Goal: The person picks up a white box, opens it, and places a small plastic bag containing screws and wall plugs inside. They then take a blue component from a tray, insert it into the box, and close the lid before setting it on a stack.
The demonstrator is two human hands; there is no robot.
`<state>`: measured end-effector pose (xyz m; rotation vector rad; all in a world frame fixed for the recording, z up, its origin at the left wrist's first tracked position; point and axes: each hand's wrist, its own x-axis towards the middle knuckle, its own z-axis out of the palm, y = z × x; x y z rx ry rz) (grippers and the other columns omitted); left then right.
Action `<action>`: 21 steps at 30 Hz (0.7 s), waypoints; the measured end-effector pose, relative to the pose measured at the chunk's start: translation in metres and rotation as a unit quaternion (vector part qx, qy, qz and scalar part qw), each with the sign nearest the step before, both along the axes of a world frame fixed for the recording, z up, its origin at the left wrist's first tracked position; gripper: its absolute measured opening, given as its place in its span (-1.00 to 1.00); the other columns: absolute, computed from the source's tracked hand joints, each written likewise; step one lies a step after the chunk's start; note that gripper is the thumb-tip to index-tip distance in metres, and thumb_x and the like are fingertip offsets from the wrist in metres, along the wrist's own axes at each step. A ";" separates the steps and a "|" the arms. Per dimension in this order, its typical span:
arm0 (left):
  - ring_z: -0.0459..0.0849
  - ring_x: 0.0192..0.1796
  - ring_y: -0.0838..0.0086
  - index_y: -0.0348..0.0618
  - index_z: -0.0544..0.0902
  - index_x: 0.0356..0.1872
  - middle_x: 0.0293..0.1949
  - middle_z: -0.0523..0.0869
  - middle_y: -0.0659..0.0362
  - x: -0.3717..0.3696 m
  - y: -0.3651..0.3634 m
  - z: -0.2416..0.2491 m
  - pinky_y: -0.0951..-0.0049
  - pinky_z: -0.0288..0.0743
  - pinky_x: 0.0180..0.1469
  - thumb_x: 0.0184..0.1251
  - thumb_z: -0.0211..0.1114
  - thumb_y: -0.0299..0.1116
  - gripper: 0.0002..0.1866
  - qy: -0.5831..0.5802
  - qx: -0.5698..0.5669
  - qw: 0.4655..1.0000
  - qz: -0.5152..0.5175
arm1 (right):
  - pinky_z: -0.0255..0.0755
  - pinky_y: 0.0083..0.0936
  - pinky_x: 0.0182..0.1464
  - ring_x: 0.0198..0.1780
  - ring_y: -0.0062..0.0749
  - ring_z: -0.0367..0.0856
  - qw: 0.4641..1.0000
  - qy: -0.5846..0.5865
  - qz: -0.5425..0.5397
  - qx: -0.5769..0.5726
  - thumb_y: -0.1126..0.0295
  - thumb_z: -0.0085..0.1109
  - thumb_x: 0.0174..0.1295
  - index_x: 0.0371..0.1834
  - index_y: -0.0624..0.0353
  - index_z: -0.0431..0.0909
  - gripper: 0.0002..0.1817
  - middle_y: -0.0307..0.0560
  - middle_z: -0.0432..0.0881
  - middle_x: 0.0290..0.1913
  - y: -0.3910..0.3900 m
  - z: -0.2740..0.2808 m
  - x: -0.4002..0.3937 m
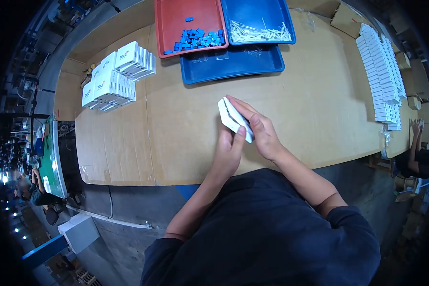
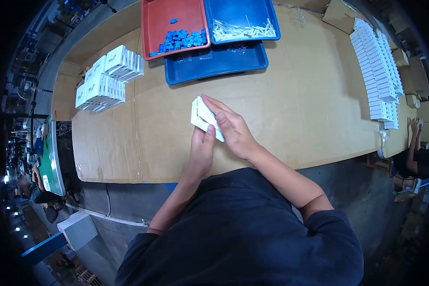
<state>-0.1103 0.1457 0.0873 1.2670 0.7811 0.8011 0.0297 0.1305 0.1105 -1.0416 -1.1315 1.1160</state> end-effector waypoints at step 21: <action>0.57 0.21 0.39 -0.33 0.35 0.49 0.20 0.59 0.02 -0.001 0.006 -0.006 0.35 0.41 0.33 0.81 -0.21 0.02 -0.39 -0.024 -0.148 0.984 0.098 | 0.74 -0.33 0.14 0.20 0.05 0.77 0.911 -0.401 -0.015 0.096 0.38 0.31 0.37 0.57 0.26 0.38 -0.31 0.29 0.60 0.39 -0.017 -0.048 0.003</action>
